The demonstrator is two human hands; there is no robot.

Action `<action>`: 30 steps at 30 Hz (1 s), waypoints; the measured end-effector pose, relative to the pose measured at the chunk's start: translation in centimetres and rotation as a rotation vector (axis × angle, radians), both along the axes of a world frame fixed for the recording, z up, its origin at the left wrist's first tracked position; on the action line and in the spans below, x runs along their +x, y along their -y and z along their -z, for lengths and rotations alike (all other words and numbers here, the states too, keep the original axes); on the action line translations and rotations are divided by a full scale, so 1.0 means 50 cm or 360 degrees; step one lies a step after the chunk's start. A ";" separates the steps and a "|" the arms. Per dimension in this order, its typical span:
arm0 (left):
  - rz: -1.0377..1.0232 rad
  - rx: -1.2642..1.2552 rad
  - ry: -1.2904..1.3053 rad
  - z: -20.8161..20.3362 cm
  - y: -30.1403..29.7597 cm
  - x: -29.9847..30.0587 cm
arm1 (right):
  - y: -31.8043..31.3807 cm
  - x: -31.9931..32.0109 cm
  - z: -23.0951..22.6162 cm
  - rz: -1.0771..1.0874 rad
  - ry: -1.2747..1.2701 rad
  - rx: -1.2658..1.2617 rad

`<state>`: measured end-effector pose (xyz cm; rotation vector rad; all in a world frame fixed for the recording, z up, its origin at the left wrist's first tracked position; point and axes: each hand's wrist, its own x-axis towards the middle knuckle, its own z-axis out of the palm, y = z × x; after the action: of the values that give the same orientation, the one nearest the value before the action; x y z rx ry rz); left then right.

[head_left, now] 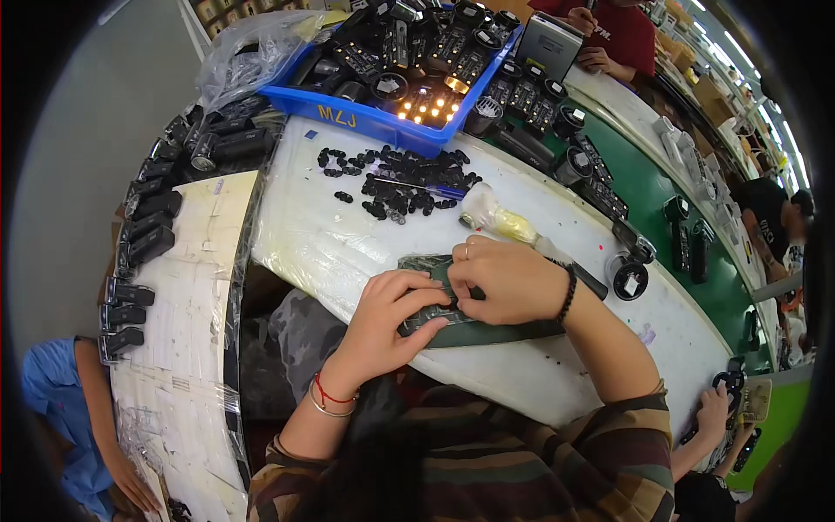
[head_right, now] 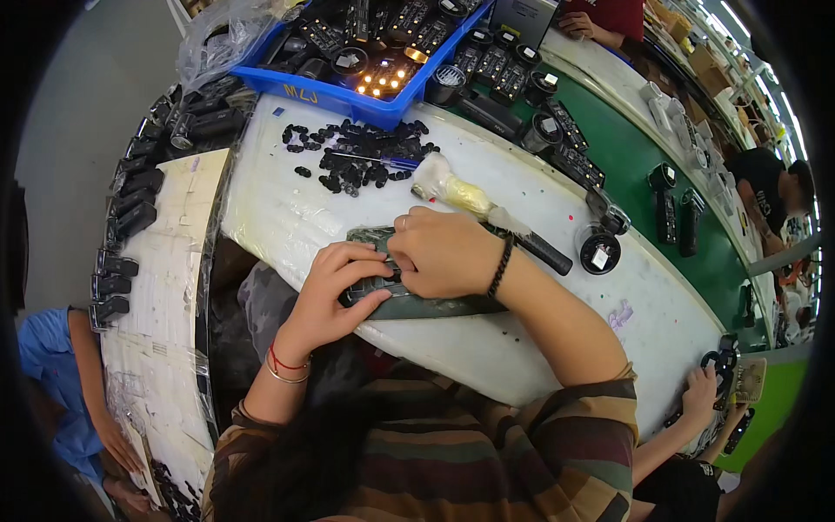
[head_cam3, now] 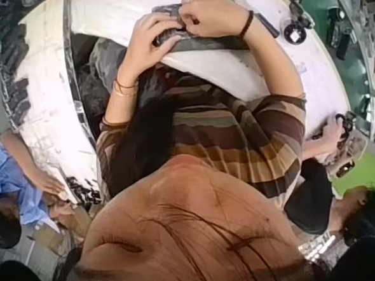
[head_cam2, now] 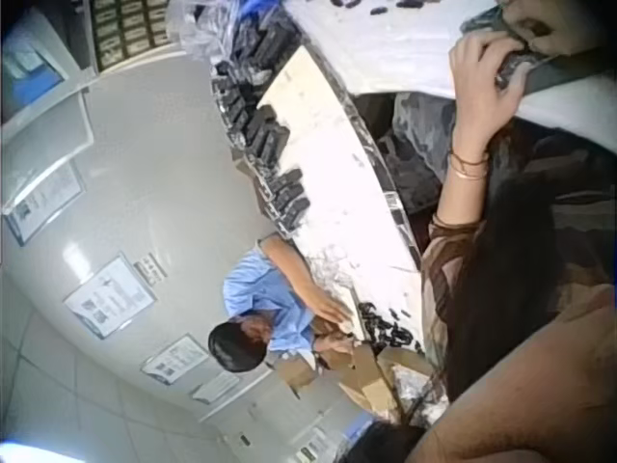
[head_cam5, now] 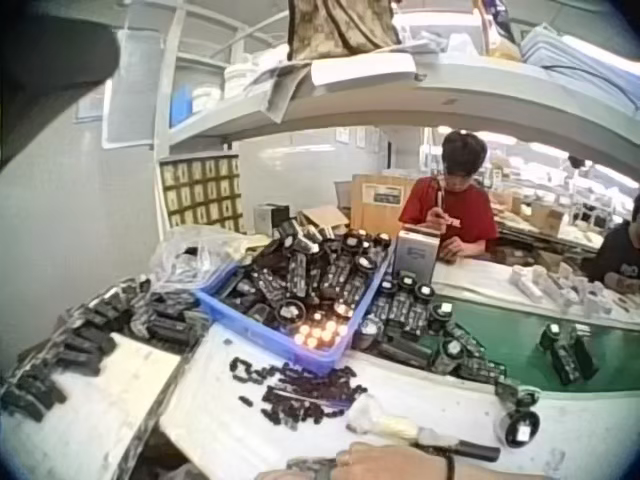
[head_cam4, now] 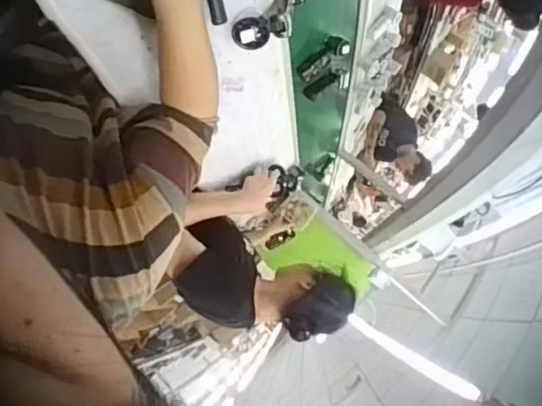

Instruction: Assembling and cleaning electronic components at a production line workstation.

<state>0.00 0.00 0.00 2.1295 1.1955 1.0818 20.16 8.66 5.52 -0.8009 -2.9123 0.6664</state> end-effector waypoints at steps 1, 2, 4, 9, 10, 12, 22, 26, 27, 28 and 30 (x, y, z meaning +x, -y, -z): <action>0.0006 0.0083 -0.0020 0.003 -0.003 -0.002 | -0.006 -0.004 -0.003 0.0008 -0.0015 -0.0042; 0.0014 0.0166 -0.0040 0.004 -0.005 -0.003 | -0.004 -0.006 -0.013 0.0148 0.0018 -0.0070; -0.0007 0.0210 -0.0069 0.003 0.002 0.002 | 0.005 0.007 -0.005 0.0159 -0.0148 -0.0225; -0.0013 0.0277 -0.0166 -0.018 -0.005 -0.002 | 0.046 0.043 0.034 -0.0039 -0.0626 0.0206; 0.0060 0.0179 -0.0116 -0.024 -0.015 -0.007 | 0.053 0.048 0.047 -0.0024 -0.0693 0.0283; 0.0098 0.0057 0.0066 -0.036 -0.055 -0.010 | 0.058 0.056 0.064 0.0008 -0.0764 0.0352; -0.1177 0.0685 -0.0551 -0.140 -0.598 -0.036 | 0.061 0.059 0.066 0.0012 -0.0802 0.0389; -0.1390 0.0136 -0.0502 -0.084 -0.718 -0.092 | 0.064 0.050 0.075 -0.0014 -0.0828 0.0376; -0.1360 0.0002 -0.0500 -0.099 -0.720 -0.074 | 0.063 0.056 0.081 0.0009 -0.0830 0.0371; -0.1366 -0.0215 -0.0333 -0.119 -0.719 -0.072 | 0.064 0.059 0.082 0.0009 -0.0804 0.0351; -0.1266 0.0062 0.0111 -0.117 -0.721 -0.128 | 0.070 0.054 0.074 -0.0020 -0.0875 0.0359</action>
<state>-6.39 36.06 5.86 1.6218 2.0729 1.4741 22.85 5.19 1.83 -0.4787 -2.4327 0.4544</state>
